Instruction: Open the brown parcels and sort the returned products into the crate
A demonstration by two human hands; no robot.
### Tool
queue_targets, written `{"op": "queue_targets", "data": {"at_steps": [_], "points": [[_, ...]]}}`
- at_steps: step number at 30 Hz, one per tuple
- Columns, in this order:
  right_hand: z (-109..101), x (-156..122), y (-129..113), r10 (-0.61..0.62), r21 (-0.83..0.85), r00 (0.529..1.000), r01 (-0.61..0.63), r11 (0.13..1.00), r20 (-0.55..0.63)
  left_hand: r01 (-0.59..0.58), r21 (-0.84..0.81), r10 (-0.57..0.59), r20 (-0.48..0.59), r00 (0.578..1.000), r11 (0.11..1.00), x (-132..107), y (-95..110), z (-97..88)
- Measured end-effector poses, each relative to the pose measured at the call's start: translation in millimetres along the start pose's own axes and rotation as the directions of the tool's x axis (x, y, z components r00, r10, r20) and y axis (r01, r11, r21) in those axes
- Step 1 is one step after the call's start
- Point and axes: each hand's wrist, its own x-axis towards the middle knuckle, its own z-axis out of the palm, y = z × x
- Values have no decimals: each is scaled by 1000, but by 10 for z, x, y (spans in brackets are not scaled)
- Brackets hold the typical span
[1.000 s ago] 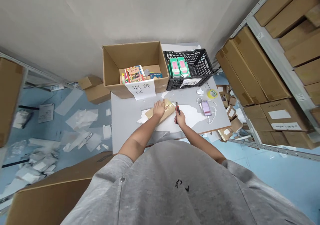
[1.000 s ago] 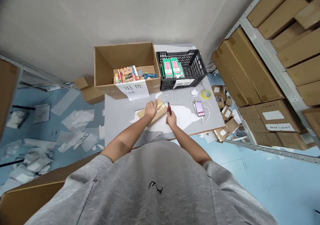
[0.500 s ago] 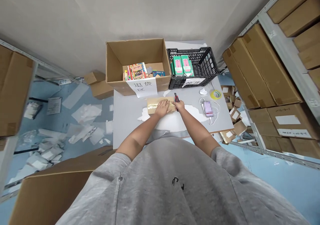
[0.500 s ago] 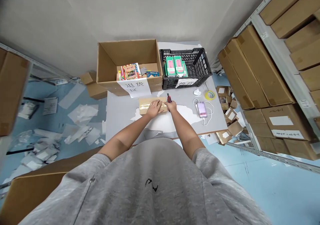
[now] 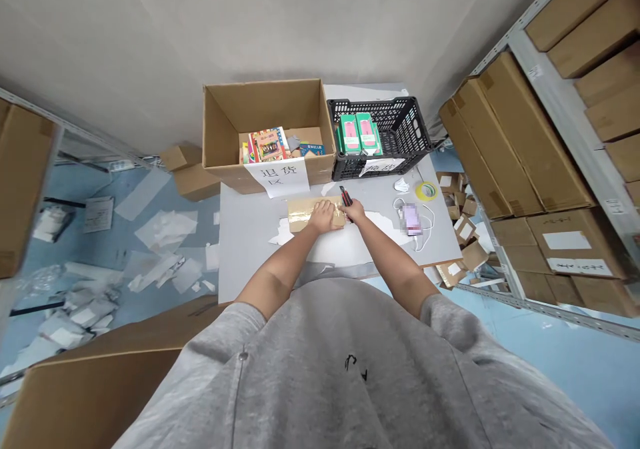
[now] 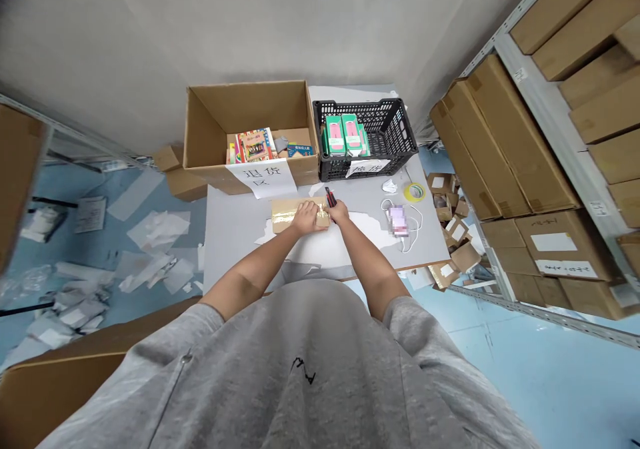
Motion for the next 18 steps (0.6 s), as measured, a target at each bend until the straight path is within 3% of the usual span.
{"op": "queue_targets", "data": {"at_steps": [3, 6, 12, 18], "points": [[-160, -213, 225, -141, 136, 983, 124, 983, 121, -24, -20, 24, -10, 1000, 1000, -10, -26, 49], [-317, -444, 494, -233, 144, 949, 206, 968, 211, -34, -31, 33, -32, 999, 999, -13, -54, 78], [-364, -558, 681, -230, 72, 950, 220, 973, 211, -23, -19, 22, -21, 1000, 1000, -5, -63, 102], [-381, -534, 768, -215, 129, 946, 189, 973, 242, -22, -19, 21, -18, 1000, 1000, -18, -63, 132]]}}
